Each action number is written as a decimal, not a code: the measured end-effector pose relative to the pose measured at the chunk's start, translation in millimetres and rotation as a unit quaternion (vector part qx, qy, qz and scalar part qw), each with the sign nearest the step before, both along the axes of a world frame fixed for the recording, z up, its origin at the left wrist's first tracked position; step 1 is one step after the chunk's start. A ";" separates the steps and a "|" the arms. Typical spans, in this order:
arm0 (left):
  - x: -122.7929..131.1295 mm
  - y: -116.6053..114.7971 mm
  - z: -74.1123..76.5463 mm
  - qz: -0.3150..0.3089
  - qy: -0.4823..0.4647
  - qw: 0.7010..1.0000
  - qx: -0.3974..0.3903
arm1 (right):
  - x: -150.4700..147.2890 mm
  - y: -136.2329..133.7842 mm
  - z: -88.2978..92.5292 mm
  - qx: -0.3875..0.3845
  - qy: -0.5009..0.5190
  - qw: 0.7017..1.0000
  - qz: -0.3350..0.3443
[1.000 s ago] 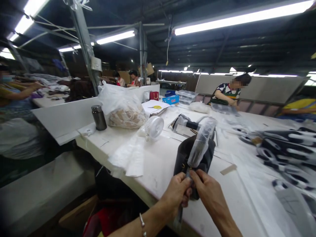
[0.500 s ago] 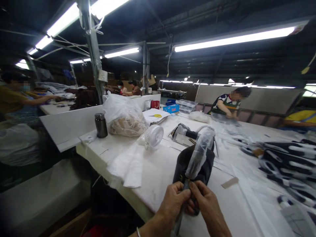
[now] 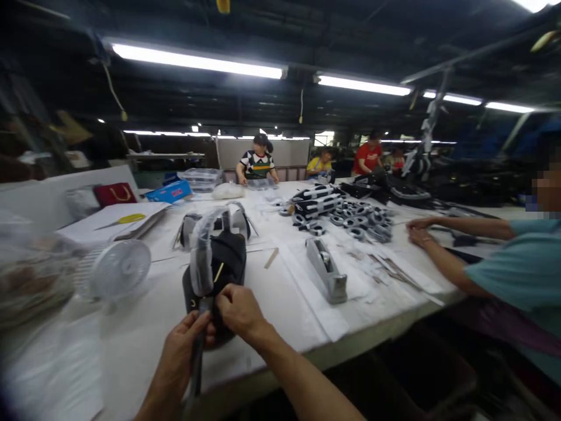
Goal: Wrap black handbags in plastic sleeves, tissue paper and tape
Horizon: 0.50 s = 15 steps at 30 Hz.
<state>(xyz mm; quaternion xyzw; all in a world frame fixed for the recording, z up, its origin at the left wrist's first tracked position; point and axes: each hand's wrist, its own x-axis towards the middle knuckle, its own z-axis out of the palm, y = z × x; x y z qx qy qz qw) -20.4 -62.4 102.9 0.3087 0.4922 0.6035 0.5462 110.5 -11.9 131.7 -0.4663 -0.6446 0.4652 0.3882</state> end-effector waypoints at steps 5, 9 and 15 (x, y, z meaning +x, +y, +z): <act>0.1 -0.6 6.1 0.012 0.022 0.999 -0.024 | 100.8 8.3 5.7 0.056 -0.119 0.971 -0.198; -0.7 0.9 3.6 0.025 0.019 0.999 -0.037 | 205.4 20.6 8.8 0.078 -0.195 0.912 -0.351; 4.0 -0.2 4.7 0.033 0.019 0.999 -0.037 | 269.8 51.7 18.9 0.074 -0.272 0.880 -0.382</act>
